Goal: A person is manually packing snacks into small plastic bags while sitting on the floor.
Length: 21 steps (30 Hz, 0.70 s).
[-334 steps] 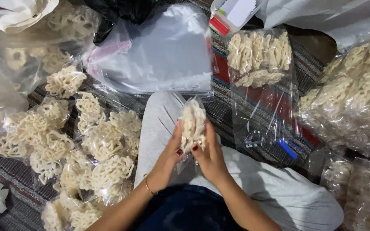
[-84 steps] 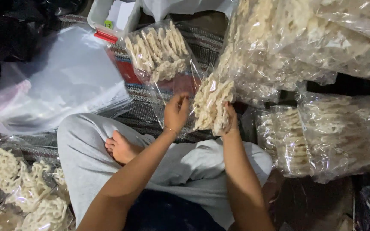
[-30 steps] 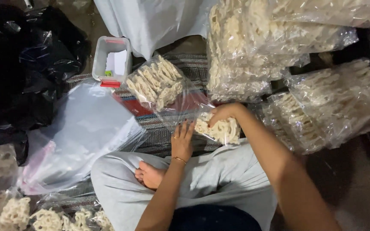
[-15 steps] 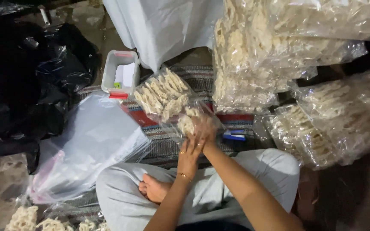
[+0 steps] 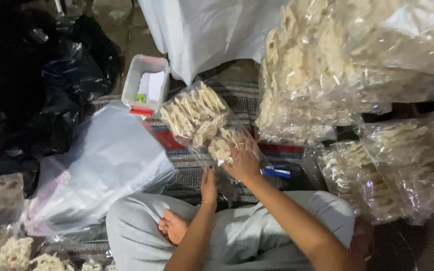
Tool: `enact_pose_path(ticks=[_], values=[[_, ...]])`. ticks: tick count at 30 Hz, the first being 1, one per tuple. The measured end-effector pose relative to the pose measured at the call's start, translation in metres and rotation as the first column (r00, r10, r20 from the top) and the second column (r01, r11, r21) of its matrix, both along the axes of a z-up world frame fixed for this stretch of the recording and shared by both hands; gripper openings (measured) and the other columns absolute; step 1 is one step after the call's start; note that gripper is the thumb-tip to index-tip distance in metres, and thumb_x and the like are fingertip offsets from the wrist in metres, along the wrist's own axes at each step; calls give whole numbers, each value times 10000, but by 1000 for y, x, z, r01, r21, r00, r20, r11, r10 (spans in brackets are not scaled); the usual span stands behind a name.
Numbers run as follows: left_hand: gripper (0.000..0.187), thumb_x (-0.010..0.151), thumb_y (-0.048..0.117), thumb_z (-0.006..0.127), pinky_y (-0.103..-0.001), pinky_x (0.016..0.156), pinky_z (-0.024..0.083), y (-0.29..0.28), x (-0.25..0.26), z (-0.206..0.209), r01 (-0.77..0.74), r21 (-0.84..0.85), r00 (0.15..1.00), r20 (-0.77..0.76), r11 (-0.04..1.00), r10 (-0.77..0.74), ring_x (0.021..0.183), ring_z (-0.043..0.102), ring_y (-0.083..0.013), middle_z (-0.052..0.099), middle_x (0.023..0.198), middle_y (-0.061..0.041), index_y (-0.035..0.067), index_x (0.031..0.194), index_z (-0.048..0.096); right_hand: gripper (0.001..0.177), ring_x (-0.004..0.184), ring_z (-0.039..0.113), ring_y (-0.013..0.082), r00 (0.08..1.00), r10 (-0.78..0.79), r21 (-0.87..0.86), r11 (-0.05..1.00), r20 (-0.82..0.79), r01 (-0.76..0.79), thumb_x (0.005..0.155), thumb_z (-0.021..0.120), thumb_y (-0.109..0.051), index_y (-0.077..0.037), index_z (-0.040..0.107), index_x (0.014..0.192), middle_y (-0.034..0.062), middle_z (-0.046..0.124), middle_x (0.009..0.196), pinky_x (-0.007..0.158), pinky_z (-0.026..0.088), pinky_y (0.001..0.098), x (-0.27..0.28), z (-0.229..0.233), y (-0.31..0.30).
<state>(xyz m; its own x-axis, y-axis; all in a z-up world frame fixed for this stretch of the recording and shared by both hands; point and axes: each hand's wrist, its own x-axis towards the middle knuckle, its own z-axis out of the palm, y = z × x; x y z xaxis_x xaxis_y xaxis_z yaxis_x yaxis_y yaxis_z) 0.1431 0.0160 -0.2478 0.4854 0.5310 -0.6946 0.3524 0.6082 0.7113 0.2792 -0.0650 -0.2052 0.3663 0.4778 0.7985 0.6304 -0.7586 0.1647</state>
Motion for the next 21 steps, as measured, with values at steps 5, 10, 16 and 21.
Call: enact_pose_path(ticks=[5,10,16,21], values=[[479,996,536,582,-492,1026,519,-1,4,-82,71,-4,997,22,997,-71,1248,628,-297,682,1327,-83,191,1308,694,661,1386,440,338,954,115,-200,964,-277,-175,976,378,-555,-262,427,1566,152,530,1423,1231,313,521,-12,-30,-19],[494,1049,411,489,-508,1025,503,1,-2,-21,-44,-84,992,111,995,54,1280,602,-339,625,1396,-168,84,1400,609,550,1378,488,317,890,82,-297,926,-448,-235,1016,574,-395,-169,484,1510,123,567,1427,1156,313,609,7,-1,-15],[525,1035,442,513,-490,1047,507,-8,-4,-16,20,-69,999,27,997,-18,1252,615,-372,664,1334,-204,49,1355,648,390,1429,433,327,983,22,-427,899,-182,-99,1047,484,-209,-116,571,1415,147,527,1488,1226,307,539,-26,-35,-14],[523,1067,494,429,-449,905,577,-6,-11,-49,89,-22,996,-16,996,-89,1046,708,-307,737,1145,-151,105,1278,707,417,1424,429,376,951,239,-448,841,-194,-303,1013,485,-118,-42,533,1420,189,489,1488,1192,336,608,5,-42,-18]])
